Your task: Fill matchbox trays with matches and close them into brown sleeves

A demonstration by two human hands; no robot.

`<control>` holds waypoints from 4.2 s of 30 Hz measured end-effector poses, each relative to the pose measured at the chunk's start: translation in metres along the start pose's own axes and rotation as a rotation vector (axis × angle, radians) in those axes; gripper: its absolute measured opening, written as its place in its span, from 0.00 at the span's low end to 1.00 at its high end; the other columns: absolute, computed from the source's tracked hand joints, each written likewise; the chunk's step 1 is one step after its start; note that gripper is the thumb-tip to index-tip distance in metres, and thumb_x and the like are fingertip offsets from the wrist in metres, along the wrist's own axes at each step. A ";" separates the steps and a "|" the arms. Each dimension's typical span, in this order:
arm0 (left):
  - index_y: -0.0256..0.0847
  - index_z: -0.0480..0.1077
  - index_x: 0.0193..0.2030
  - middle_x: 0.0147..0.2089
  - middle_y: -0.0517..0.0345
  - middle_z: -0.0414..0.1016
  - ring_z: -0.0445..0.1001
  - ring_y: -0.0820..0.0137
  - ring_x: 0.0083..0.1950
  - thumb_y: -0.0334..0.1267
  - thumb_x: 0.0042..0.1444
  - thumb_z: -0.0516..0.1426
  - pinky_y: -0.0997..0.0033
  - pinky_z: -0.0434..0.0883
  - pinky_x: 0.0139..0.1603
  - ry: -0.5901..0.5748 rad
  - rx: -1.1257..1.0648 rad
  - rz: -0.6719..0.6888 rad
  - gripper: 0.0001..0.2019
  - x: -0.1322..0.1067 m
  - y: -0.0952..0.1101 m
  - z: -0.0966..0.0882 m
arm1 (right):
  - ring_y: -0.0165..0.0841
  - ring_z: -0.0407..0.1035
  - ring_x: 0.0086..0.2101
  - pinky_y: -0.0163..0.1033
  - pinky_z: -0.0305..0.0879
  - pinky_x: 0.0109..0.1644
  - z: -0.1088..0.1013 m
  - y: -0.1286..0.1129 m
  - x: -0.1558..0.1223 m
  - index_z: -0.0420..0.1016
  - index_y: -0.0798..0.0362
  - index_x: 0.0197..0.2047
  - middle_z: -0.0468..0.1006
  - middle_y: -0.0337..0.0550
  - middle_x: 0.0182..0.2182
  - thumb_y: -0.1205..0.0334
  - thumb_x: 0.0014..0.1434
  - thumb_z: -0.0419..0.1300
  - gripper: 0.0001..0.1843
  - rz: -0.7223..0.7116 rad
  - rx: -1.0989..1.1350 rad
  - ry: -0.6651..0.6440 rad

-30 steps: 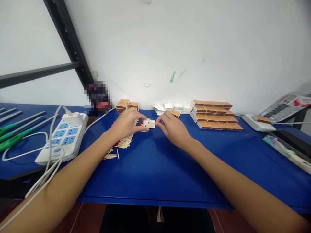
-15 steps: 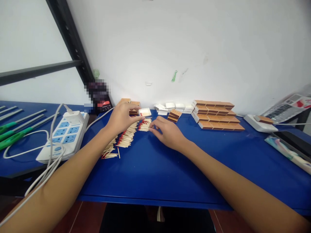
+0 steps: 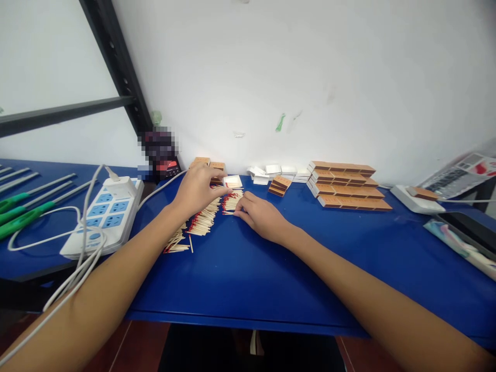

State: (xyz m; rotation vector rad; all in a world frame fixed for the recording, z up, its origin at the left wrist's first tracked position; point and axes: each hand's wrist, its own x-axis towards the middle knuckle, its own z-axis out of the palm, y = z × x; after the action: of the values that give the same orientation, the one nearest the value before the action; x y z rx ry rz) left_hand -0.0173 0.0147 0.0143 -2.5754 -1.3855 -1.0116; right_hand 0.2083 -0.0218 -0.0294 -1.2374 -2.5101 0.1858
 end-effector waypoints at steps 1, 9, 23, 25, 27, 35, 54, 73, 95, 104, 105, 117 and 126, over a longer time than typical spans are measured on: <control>0.42 0.84 0.48 0.43 0.53 0.84 0.76 0.57 0.47 0.45 0.58 0.72 0.59 0.70 0.48 -0.017 0.017 0.008 0.14 0.000 0.000 0.000 | 0.35 0.71 0.40 0.40 0.63 0.43 -0.001 0.001 -0.001 0.74 0.54 0.46 0.74 0.47 0.46 0.62 0.75 0.58 0.06 -0.005 -0.007 -0.003; 0.42 0.83 0.46 0.41 0.53 0.84 0.76 0.58 0.45 0.45 0.55 0.74 0.58 0.69 0.48 -0.115 0.028 0.058 0.16 -0.001 0.000 0.000 | 0.36 0.70 0.40 0.41 0.65 0.44 -0.021 0.019 -0.015 0.72 0.52 0.47 0.74 0.47 0.46 0.61 0.76 0.56 0.06 -0.031 0.009 0.143; 0.49 0.85 0.44 0.40 0.57 0.86 0.79 0.60 0.43 0.48 0.54 0.74 0.60 0.71 0.46 -0.222 -0.212 0.055 0.13 -0.004 0.015 0.003 | 0.39 0.70 0.41 0.41 0.64 0.41 -0.030 0.029 -0.017 0.73 0.52 0.48 0.74 0.50 0.47 0.59 0.77 0.53 0.09 -0.006 -0.082 0.209; 0.48 0.85 0.43 0.41 0.57 0.86 0.78 0.60 0.43 0.47 0.54 0.74 0.59 0.70 0.45 -0.208 -0.154 0.046 0.12 -0.002 0.013 0.001 | 0.39 0.70 0.41 0.42 0.64 0.42 -0.032 0.033 -0.018 0.73 0.52 0.48 0.74 0.50 0.47 0.60 0.77 0.54 0.09 0.017 -0.077 0.205; 0.46 0.85 0.43 0.40 0.55 0.86 0.78 0.58 0.43 0.47 0.54 0.74 0.59 0.70 0.44 -0.167 -0.084 0.031 0.13 -0.001 0.009 -0.002 | 0.39 0.70 0.40 0.41 0.63 0.42 -0.033 0.038 -0.019 0.73 0.53 0.47 0.74 0.50 0.46 0.61 0.76 0.55 0.08 0.045 -0.064 0.159; 0.45 0.83 0.43 0.39 0.54 0.83 0.76 0.57 0.46 0.45 0.55 0.74 0.58 0.71 0.47 -0.092 -0.002 0.000 0.12 0.001 0.002 -0.006 | 0.35 0.70 0.38 0.39 0.63 0.43 -0.032 0.051 -0.022 0.74 0.52 0.42 0.75 0.46 0.42 0.64 0.73 0.58 0.06 0.062 0.037 -0.060; 0.43 0.84 0.45 0.42 0.52 0.85 0.77 0.57 0.44 0.44 0.54 0.75 0.58 0.70 0.48 -0.111 -0.020 0.017 0.14 -0.001 0.005 -0.001 | 0.36 0.71 0.39 0.40 0.64 0.43 -0.036 0.047 -0.022 0.74 0.52 0.43 0.75 0.47 0.43 0.63 0.74 0.57 0.06 0.046 0.034 -0.002; 0.46 0.84 0.49 0.40 0.56 0.83 0.77 0.62 0.41 0.45 0.51 0.76 0.62 0.72 0.45 -0.153 -0.217 0.126 0.19 -0.015 0.034 0.018 | 0.35 0.71 0.37 0.39 0.60 0.38 -0.027 0.021 -0.020 0.74 0.52 0.48 0.75 0.48 0.47 0.61 0.77 0.54 0.08 -0.032 -0.119 0.146; 0.45 0.85 0.48 0.38 0.56 0.84 0.78 0.62 0.40 0.48 0.51 0.76 0.64 0.70 0.41 -0.113 -0.254 0.107 0.19 -0.014 0.028 0.019 | 0.37 0.71 0.38 0.42 0.65 0.42 -0.033 0.022 -0.021 0.73 0.56 0.49 0.73 0.51 0.48 0.61 0.78 0.52 0.10 0.030 -0.168 0.072; 0.45 0.85 0.47 0.40 0.56 0.84 0.78 0.61 0.42 0.48 0.52 0.76 0.64 0.70 0.42 -0.131 -0.266 0.084 0.18 -0.013 0.030 0.016 | 0.38 0.71 0.39 0.42 0.66 0.43 -0.038 0.019 -0.025 0.73 0.55 0.49 0.73 0.51 0.48 0.64 0.77 0.51 0.10 -0.020 -0.155 0.011; 0.45 0.85 0.47 0.40 0.56 0.84 0.78 0.62 0.42 0.48 0.52 0.76 0.64 0.70 0.42 -0.136 -0.265 0.086 0.18 -0.013 0.030 0.016 | 0.39 0.71 0.40 0.42 0.66 0.42 -0.038 0.019 -0.025 0.73 0.56 0.49 0.73 0.52 0.48 0.64 0.77 0.51 0.10 -0.016 -0.170 0.004; 0.46 0.85 0.47 0.40 0.56 0.85 0.79 0.62 0.41 0.47 0.51 0.76 0.63 0.72 0.42 -0.142 -0.273 0.090 0.18 -0.014 0.035 0.015 | 0.38 0.72 0.39 0.42 0.66 0.42 -0.030 0.016 -0.021 0.73 0.55 0.50 0.74 0.51 0.48 0.60 0.78 0.51 0.11 -0.015 -0.138 0.100; 0.46 0.86 0.44 0.43 0.54 0.87 0.83 0.60 0.44 0.50 0.54 0.74 0.58 0.78 0.49 0.019 -0.251 -0.062 0.15 -0.002 0.011 -0.002 | 0.39 0.72 0.42 0.43 0.66 0.47 -0.034 0.044 -0.023 0.75 0.52 0.47 0.75 0.49 0.46 0.59 0.72 0.60 0.06 0.090 0.010 0.077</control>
State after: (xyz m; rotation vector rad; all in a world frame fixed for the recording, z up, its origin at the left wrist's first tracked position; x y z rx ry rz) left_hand -0.0112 0.0061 0.0172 -2.6984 -1.4262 -1.2938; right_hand 0.2665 -0.0137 -0.0145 -1.3286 -2.3876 0.1684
